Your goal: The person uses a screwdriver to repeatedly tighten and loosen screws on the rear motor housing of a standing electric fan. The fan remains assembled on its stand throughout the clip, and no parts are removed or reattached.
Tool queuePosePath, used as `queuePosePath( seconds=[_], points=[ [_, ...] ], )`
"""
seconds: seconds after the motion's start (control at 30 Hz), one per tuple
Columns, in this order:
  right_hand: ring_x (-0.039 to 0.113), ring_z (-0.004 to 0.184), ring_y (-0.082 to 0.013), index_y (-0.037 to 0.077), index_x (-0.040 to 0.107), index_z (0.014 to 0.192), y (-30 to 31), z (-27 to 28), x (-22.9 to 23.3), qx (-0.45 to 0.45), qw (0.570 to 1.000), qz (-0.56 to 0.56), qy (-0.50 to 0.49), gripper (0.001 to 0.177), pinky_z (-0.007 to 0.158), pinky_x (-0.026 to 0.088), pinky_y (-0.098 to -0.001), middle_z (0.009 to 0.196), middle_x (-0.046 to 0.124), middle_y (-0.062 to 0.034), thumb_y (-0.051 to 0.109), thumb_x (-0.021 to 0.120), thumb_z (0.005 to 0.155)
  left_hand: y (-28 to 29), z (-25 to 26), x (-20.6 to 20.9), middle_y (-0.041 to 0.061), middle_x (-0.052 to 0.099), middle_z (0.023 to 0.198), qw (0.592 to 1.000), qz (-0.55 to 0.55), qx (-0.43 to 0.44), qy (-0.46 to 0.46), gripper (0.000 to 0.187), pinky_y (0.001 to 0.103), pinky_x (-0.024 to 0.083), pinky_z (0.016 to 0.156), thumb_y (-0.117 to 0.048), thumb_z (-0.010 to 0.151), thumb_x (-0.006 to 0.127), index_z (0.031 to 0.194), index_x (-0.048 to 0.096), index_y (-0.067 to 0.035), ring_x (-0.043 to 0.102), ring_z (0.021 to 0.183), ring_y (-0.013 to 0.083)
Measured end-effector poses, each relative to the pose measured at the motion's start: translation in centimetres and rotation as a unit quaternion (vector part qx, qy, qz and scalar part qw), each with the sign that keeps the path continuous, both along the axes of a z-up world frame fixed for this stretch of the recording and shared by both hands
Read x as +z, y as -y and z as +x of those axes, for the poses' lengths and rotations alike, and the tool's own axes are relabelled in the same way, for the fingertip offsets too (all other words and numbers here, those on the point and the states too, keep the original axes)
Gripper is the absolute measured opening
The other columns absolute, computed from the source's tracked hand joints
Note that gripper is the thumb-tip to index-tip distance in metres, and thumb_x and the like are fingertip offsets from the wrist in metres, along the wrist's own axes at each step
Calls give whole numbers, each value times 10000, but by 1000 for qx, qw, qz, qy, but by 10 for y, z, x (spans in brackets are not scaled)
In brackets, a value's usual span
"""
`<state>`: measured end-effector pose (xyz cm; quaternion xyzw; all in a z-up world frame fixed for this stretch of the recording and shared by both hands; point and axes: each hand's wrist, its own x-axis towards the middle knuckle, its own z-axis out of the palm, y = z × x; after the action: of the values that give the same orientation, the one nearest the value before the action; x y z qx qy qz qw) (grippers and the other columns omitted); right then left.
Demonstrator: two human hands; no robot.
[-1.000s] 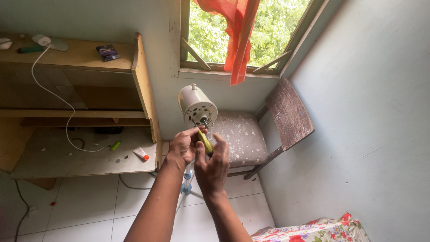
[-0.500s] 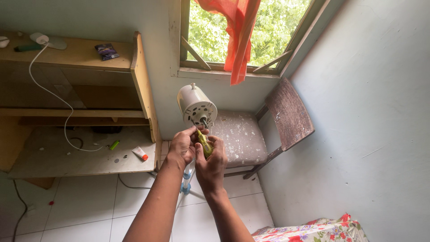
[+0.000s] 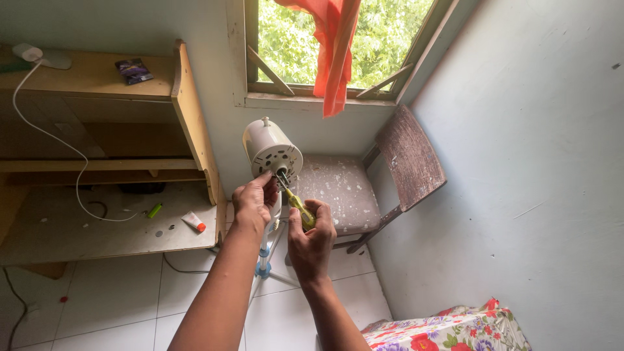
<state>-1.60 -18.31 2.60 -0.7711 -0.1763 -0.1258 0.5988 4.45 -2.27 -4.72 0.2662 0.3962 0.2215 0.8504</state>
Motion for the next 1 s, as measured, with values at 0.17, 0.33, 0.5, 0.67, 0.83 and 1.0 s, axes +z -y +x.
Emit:
queuePosePath(
  seconds=[0.17, 0.33, 0.5, 0.67, 0.83, 1.0],
  points=[
    [682, 784, -161, -43, 637, 1082, 9, 6, -4, -10, 999, 32, 9, 246, 728, 575, -314, 933, 699, -119, 139, 709, 934, 23, -1, 14, 123, 740, 747, 894, 401, 96, -173, 154, 358, 559, 631, -132, 811, 827, 834, 743, -5, 709, 639, 228],
    [584, 608, -91, -25, 612, 1080, 18, 22, -11, 38, 957, 232, -168, 231, 559, 518, -275, 790, 626, -53, 135, 677, 927, 33, -7, 18, 177, 749, 827, 768, 584, 139, -222, 143, 437, 572, 737, -123, 854, 775, 861, 711, 5, 737, 737, 323],
    [566, 592, -95, -14, 612, 1092, 20, 47, -19, 54, 929, 299, -211, 224, 581, 518, -263, 716, 603, -38, 133, 680, 938, 36, -10, 18, 187, 724, 867, 721, 642, 106, -237, 165, 449, 555, 760, -148, 925, 746, 875, 692, -1, 717, 796, 343],
    [565, 594, -99, -3, 610, 1097, 22, 72, -19, 82, 917, 307, -240, 232, 602, 519, -268, 697, 595, -28, 147, 686, 938, 40, -4, 17, 197, 719, 869, 699, 660, 126, -246, 165, 448, 561, 751, -141, 949, 710, 870, 679, 1, 721, 785, 339],
    [553, 597, -87, 16, 618, 1109, 20, 87, -18, 104, 908, 302, -270, 235, 608, 518, -269, 692, 591, -12, 161, 689, 937, 41, 4, 16, 231, 708, 853, 707, 634, 139, -281, 209, 466, 558, 742, -169, 944, 698, 867, 663, 22, 716, 775, 377],
    [561, 610, -81, 9, 620, 1108, 16, 94, -17, 130, 901, 300, -287, 251, 607, 517, -268, 738, 616, -26, 173, 701, 937, 46, 10, 10, 243, 698, 839, 702, 630, 162, -290, 217, 494, 548, 742, -176, 921, 699, 867, 638, 25, 705, 788, 408]
  ],
)
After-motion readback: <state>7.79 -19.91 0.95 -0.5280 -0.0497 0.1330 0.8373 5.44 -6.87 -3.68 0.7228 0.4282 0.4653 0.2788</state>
